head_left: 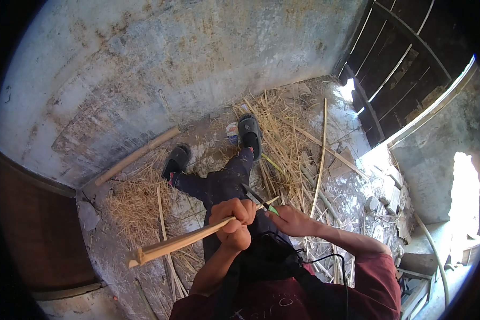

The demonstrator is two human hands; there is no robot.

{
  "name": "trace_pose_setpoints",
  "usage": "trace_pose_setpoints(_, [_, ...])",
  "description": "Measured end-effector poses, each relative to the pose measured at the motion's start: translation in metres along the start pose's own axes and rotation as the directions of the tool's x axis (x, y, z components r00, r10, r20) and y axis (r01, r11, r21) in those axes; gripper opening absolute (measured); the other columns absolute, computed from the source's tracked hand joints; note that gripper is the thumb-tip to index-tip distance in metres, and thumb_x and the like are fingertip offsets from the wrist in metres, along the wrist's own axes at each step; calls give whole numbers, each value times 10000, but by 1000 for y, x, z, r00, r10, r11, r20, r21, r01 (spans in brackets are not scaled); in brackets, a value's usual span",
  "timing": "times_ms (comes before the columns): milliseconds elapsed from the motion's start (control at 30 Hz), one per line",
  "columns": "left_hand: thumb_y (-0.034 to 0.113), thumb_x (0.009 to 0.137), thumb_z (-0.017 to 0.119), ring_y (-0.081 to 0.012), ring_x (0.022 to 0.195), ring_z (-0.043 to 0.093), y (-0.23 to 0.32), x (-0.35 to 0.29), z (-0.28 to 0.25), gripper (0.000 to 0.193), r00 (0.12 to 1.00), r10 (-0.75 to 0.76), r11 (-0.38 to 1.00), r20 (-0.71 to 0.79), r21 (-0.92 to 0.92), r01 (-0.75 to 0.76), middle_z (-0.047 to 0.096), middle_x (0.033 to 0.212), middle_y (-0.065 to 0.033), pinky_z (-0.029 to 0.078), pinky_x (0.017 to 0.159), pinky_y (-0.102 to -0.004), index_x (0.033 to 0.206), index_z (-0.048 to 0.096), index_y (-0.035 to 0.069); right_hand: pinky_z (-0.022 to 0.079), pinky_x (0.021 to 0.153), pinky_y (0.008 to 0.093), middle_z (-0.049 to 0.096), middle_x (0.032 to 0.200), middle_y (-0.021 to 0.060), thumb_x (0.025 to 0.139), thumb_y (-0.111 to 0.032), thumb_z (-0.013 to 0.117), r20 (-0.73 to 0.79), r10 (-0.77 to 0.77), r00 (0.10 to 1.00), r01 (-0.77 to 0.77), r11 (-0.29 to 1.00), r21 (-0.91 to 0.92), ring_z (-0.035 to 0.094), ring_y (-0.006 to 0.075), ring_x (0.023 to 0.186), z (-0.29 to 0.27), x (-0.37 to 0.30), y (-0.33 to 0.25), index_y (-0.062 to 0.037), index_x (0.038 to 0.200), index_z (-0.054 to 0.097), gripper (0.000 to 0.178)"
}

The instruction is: The person carves a wooden piece using a knife while sitting on the floor.

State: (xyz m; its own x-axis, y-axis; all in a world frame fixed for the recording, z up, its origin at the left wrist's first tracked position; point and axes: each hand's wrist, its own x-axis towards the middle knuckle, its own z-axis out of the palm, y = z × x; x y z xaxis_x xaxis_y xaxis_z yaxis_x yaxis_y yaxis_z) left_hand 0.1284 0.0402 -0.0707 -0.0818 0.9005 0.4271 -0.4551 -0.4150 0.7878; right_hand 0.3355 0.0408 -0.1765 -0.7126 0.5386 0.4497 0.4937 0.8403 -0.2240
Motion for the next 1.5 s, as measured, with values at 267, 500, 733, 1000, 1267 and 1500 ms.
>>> trace_pose_setpoints(267, [797,937,517,-69,484,199,2,-5,-4,735,1000,0,1000,16,12,0,251,561,61,186,463,-299,688,322,134,451,575,525,585,664,232,1104,-248,535,387,398,832,-538,749,386,643,393,633,-14,10,-7,44,973,596,326])
trace_pose_setpoints(500, [778,955,515,-70,486,196,3,-1,-2,723,1000,11,1000,6,5,-11,257,566,59,194,466,-304,692,322,133,467,599,530,628,691,247,1122,-296,513,206,72,976,-75,997,10,672,380,662,6,-15,-3,44,950,602,391])
trace_pose_setpoints(733, [789,954,506,-67,495,187,-1,-2,-3,729,1000,11,1000,4,4,-11,247,572,61,190,472,-301,697,319,133,445,546,526,589,684,233,1091,-211,534,33,393,919,-388,884,263,616,385,605,-7,10,-13,36,914,600,312])
trace_pose_setpoints(1000, [717,968,584,-73,483,275,-6,-1,-8,751,999,42,997,-16,-72,-43,317,567,32,187,459,-285,664,369,65,488,527,421,586,563,130,1145,-257,423,514,589,623,-773,367,517,612,283,481,-32,26,-15,8,777,558,473])
trace_pose_setpoints(1267, [731,963,579,-73,488,276,-5,-1,-7,755,999,28,998,-24,-58,-29,323,566,28,188,465,-287,667,370,68,499,458,397,581,562,114,1148,-329,433,546,501,671,-741,423,522,645,251,495,-32,22,-5,2,825,556,478])
trace_pose_setpoints(1500, [771,977,508,-66,514,197,0,1,-12,697,999,29,999,-44,-16,-29,238,609,60,186,489,-301,734,326,143,533,524,386,574,511,95,1165,-393,371,757,300,580,-801,380,462,643,224,471,-27,31,-9,8,894,539,513])
